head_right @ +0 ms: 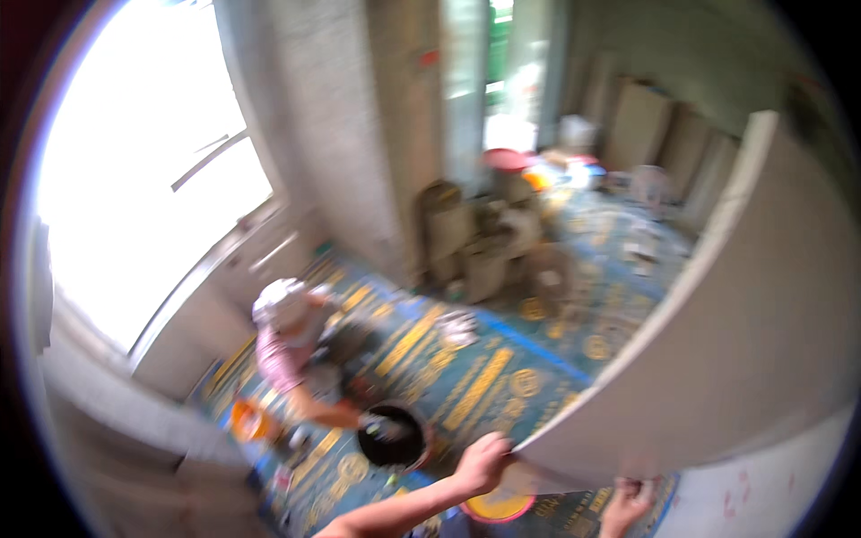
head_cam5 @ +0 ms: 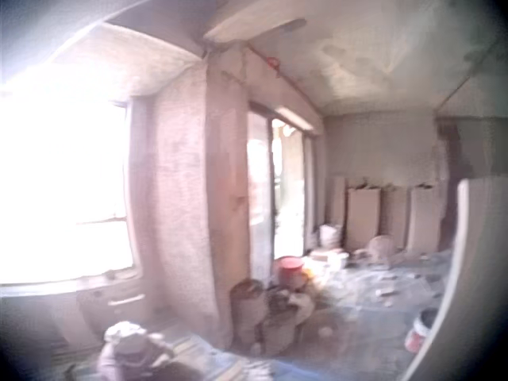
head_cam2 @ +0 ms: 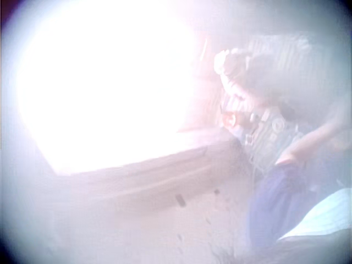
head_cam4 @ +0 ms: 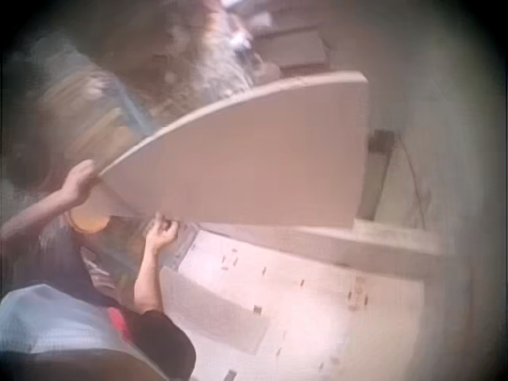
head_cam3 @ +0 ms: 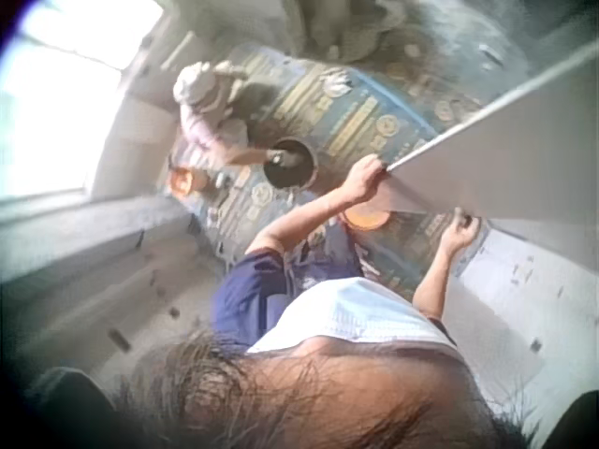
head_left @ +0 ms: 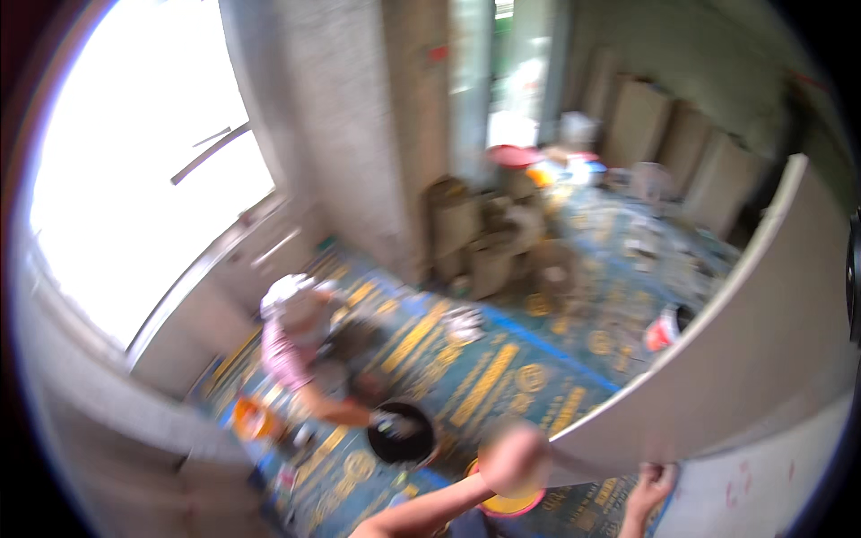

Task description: The person spreads mortar onto the back of a large tile using a trowel and then lifts the tile to press it onto a wall, aligning it with a laser guide.

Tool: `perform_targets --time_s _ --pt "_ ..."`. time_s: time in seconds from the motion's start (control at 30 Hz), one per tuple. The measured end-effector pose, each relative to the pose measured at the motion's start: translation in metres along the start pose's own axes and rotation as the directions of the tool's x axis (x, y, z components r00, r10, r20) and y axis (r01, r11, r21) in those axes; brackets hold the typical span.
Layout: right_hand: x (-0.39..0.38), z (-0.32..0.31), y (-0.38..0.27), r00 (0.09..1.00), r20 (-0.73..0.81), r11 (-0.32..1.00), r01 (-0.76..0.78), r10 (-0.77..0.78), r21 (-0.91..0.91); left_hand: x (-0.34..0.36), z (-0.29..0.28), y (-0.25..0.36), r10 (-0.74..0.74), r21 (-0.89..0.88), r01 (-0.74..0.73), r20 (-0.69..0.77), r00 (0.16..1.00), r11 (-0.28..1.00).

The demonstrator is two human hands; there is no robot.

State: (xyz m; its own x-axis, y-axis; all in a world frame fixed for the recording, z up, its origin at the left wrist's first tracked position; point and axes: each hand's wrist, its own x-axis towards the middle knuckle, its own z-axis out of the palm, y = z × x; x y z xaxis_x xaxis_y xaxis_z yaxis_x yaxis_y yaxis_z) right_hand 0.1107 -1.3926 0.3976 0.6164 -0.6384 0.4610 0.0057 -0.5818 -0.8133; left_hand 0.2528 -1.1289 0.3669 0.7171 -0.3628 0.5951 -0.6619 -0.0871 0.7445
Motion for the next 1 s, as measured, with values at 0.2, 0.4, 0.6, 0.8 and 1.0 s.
perform_targets --time_s 0.2,0.4,0.6,0.8,1.0 --pt "0.040 0.021 0.004 0.941 -0.221 0.966 0.246 -0.257 -0.076 0.046 -0.017 0.019 -0.145 0.071 0.146 -0.010 0.989 0.987" --pt "0.044 0.086 -0.034 0.859 -0.264 0.871 0.479 -0.439 0.111 0.024 -0.044 0.004 -0.246 0.031 0.255 -0.180 0.953 0.966" --pt "0.031 0.114 -0.044 0.893 -0.211 0.886 0.434 -0.398 0.164 0.000 -0.084 0.017 -0.257 0.002 0.273 -0.328 0.909 0.962" --pt "0.008 0.127 -0.145 0.851 -0.127 0.795 0.522 -0.510 0.307 -0.041 -0.133 0.053 -0.314 -0.030 0.338 -0.455 0.833 0.941" --pt "-0.032 0.126 -0.221 0.977 0.045 0.933 0.187 -0.211 0.308 -0.072 -0.211 0.118 -0.266 -0.058 0.288 -0.582 0.768 0.956"
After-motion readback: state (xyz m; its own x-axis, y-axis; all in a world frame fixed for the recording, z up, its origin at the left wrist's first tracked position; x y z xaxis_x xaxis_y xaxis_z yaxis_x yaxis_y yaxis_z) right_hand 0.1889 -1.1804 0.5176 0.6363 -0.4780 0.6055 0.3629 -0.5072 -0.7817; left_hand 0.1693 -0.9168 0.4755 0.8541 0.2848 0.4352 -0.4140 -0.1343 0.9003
